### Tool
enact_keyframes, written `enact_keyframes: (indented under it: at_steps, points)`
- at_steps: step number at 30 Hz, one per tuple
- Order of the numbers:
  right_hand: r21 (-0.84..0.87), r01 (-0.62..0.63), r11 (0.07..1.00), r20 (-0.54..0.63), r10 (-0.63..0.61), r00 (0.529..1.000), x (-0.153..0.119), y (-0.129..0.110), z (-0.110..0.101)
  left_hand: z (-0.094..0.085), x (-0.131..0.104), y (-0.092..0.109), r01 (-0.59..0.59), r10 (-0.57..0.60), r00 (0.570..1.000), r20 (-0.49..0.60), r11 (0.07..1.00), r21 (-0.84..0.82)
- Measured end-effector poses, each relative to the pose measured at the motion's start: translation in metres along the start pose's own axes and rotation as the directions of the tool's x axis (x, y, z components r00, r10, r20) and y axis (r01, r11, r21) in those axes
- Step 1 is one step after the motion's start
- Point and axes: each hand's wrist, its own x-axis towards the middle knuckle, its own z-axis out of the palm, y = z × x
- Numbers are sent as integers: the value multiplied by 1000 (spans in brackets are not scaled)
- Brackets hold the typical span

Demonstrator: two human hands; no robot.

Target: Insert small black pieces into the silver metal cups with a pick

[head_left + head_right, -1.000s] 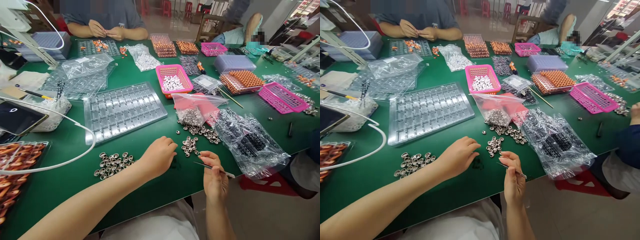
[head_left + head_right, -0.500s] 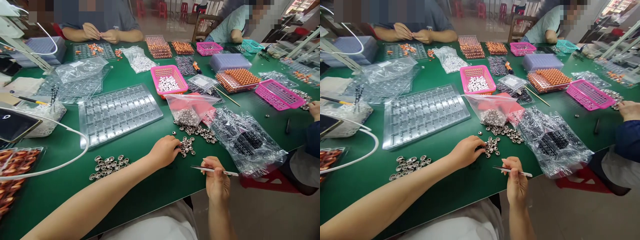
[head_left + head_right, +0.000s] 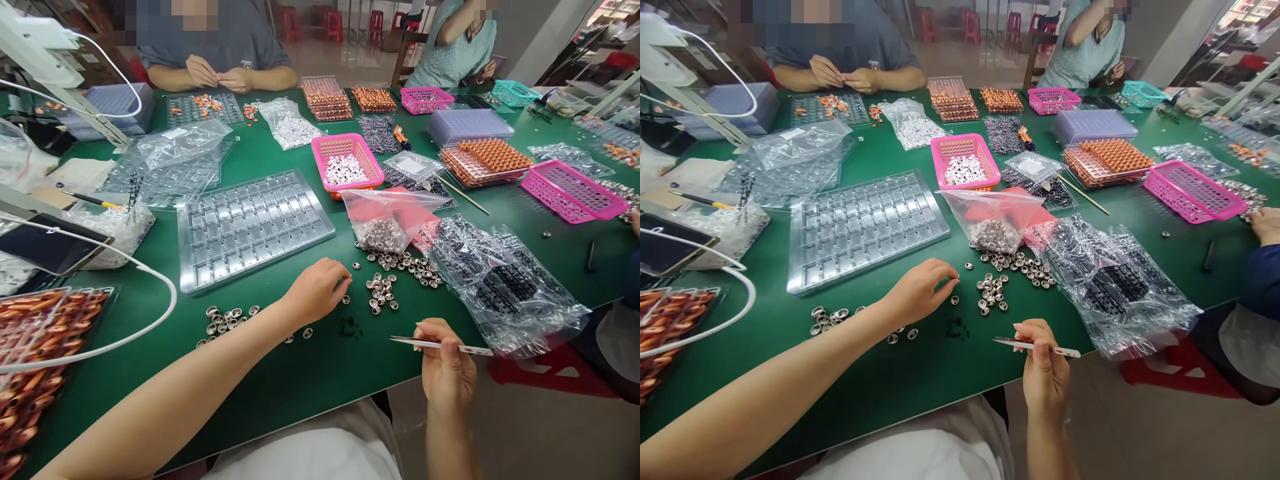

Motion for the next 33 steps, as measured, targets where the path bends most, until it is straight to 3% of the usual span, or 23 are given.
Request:
enact_keyframes:
  at_steps: [4, 7, 11, 16, 18, 21, 24, 28, 31, 33]
  points:
    - [101, -32, 994, 29, 29, 999, 2, -4, -2, -10, -20, -1, -129, 133, 990, 53, 989, -71]
    - [174, -83, 981, 57, 74, 996, 3, -5, 4, -7, -29, 3, -278, 292, 942, 164, 955, -99]
    - [220, -108, 970, 85, 92, 992, 3, -7, 12, -9, -36, 1, -332, 331, 910, 251, 942, -39]
    - [205, -101, 974, 121, 77, 990, 4, -10, 6, -35, -62, -10, -244, 230, 934, 274, 970, 19]
    - [200, -89, 976, 120, 65, 991, 5, -9, 2, -45, -77, -10, -214, 207, 951, 231, 977, 4]
    - [189, -86, 978, 111, 66, 992, 7, -6, 2, -51, -93, -1, -172, 171, 982, 78, 985, -4]
    - [152, -150, 977, 136, 130, 982, 6, -1, 9, -44, -94, 18, -100, 91, 991, -98, 991, -88]
    - [95, -203, 975, 198, 181, 963, 5, 2, 20, -25, -79, 41, 78, -96, 994, -58, 965, -251]
    - [42, -213, 976, 246, 197, 949, 6, -1, 22, -13, -69, 46, 226, -248, 969, -20, 911, -344]
    - [-8, -233, 972, 285, 226, 932, 7, -4, 21, -7, -67, 44, 249, -286, 958, -26, 873, -420]
